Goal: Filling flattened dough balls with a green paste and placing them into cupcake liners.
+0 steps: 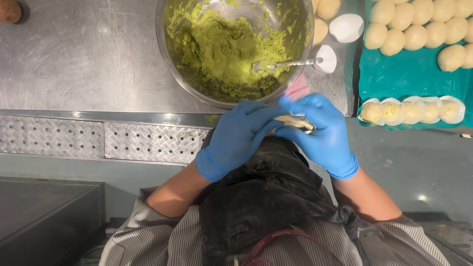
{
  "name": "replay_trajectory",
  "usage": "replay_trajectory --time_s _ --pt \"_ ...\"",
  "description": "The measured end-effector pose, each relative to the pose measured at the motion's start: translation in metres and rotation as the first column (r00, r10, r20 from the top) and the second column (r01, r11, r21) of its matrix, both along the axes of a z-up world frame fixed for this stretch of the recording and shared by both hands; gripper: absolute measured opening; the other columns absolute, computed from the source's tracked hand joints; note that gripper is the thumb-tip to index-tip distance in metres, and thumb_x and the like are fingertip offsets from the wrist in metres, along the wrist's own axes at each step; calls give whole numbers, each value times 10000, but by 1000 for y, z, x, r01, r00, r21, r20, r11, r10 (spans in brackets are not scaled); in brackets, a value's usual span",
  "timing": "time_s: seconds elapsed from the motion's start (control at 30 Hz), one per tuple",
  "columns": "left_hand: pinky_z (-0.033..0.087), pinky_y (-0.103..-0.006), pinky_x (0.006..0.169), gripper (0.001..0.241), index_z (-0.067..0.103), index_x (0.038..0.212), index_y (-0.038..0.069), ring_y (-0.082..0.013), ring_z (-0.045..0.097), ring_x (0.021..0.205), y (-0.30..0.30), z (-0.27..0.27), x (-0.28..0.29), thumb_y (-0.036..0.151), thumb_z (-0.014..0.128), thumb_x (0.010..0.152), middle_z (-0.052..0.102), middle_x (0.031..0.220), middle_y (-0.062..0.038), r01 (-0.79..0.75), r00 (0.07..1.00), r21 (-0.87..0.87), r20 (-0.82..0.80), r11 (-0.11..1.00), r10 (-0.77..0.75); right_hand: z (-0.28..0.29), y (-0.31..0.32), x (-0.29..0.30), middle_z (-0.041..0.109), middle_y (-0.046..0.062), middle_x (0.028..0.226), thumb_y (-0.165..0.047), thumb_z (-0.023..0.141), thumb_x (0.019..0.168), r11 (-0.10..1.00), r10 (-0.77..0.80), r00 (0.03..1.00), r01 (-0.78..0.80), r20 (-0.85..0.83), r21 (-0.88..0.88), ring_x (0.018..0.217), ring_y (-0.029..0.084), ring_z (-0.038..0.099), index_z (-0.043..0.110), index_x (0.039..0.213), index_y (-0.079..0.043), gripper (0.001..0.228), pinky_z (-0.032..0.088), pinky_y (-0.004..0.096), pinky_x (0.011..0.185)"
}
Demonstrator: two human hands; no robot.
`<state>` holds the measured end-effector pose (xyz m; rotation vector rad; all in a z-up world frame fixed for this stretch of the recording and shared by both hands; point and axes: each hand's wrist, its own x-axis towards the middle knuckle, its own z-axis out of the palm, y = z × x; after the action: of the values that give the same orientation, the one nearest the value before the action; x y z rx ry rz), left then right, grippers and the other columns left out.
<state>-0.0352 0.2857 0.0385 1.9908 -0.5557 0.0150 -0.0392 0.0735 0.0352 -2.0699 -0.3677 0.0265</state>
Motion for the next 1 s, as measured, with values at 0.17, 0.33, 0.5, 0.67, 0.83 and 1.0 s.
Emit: replay_trajectory --time_s 0.17,0.33,0.5,0.67,0.83,1.0 --pt "613 -559 887 307 667 1292 97 -427 724 1034 5 8 2 279 661 1045 698 1094 -188 -50 990 -155 -142 987 28 -7 5 0 670 125 931 81 737 837 970 -124 988 141 -95 198 773 167 582 742 1021 49 187 479 253 718" --pt "618 -585 846 225 694 1241 56 -482 699 1010 9 3 0 164 650 1049 682 1048 -213 -15 999 -56 -35 998 13 -26 -7 -1 723 191 1113 -69 962 653 992 -49 998 46 30 118 1072 359 690 735 1149 32 555 561 455 1009" --pt "625 -508 837 311 654 1236 134 -356 731 974 11 14 -2 356 680 1019 694 1008 -115 -77 965 -300 -262 951 -4 -9 6 0 683 205 931 94 728 942 936 -81 995 94 -52 339 954 250 652 706 1038 105 99 591 451 866" --pt "549 -407 704 146 685 1086 49 -298 658 768 16 10 -3 158 680 989 650 880 -111 -116 986 -152 -139 982 94 -14 9 6 657 201 870 95 788 849 926 -84 992 111 -90 360 822 284 682 712 1038 121 205 624 437 792" --pt "583 -333 686 106 741 1076 156 -236 683 735 33 -8 -7 217 732 989 616 781 -34 -190 970 -216 -195 958 148 -12 2 5 679 178 813 108 819 814 969 -47 994 69 -98 238 747 274 720 747 1018 106 216 635 389 714" --pt "323 -547 1271 930 275 1658 170 -299 394 1530 37 -33 -14 357 813 923 434 1638 -78 52 818 -685 -389 726 -425 -30 16 3 707 168 759 50 802 841 941 56 983 7 -177 340 740 265 726 760 864 20 57 577 384 699"
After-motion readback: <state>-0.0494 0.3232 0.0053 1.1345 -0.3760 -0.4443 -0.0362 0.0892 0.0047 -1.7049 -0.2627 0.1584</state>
